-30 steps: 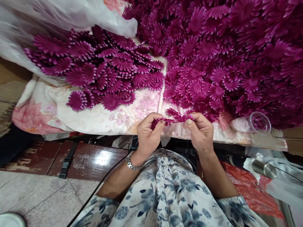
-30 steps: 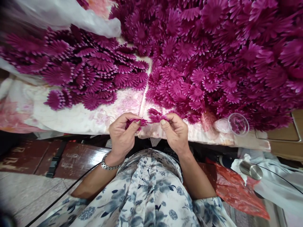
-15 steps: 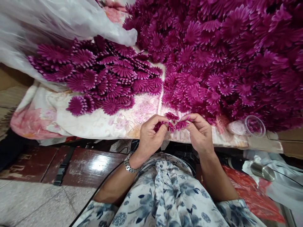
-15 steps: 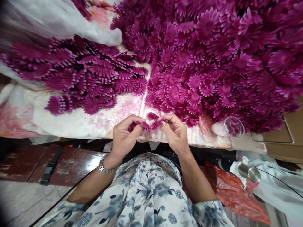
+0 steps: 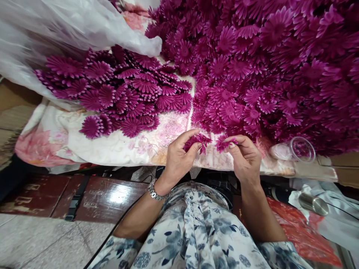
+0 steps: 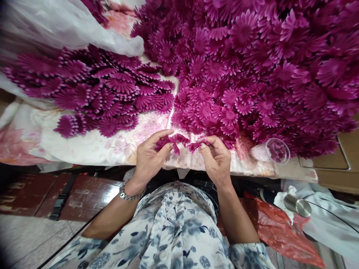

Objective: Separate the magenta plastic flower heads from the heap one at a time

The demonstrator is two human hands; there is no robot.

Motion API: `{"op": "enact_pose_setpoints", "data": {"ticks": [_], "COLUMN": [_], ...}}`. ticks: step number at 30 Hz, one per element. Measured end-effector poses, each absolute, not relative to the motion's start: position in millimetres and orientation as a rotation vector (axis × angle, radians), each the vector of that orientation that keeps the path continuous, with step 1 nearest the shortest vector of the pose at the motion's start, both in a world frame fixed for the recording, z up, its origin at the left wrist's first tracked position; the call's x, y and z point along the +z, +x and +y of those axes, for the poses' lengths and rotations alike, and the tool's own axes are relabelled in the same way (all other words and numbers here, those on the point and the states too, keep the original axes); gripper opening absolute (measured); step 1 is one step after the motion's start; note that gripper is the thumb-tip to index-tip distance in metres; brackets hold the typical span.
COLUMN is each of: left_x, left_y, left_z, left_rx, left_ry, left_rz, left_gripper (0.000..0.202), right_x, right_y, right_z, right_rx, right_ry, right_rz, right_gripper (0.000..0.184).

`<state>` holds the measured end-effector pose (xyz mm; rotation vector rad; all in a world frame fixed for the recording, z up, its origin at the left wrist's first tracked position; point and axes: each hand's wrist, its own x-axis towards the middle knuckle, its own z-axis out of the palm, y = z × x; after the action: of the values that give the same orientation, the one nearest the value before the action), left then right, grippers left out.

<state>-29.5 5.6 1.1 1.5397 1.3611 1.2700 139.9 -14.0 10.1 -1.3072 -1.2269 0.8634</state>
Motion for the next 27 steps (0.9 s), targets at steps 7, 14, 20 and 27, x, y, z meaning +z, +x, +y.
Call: {"op": "enact_pose_setpoints", "data": {"ticks": [7,14,20,27], "left_x": [2.3,-0.3,-5.0,1.2], "left_y": [-25.4,-35.5,-44.9,-42.9], "left_z": [7.7,7.2,6.2,13.5], "left_rx": [1.268,1.295,1.38,1.536], "left_ry": [1.536,1.126,0.929,1.048], "left_rz": [1.377,1.174,1.077,1.233], "left_gripper": [0.024,0.03,0.034,0.028], "right_x": [23.8,12.9,18.9,14.6], "right_y": [129.9,125.4,128.0,136.3], "right_z": [-17.2,-4.1,-8.0,-15.9], "right_rx": [0.911,0.462,0.474,0.601], "right_ry": [-1.082,-1.307,-1.272,-1.281], "right_rz": [-1.665,-1.916,-1.893,-1.648], "right_gripper": [0.01,0.011,0.011,0.012]}}
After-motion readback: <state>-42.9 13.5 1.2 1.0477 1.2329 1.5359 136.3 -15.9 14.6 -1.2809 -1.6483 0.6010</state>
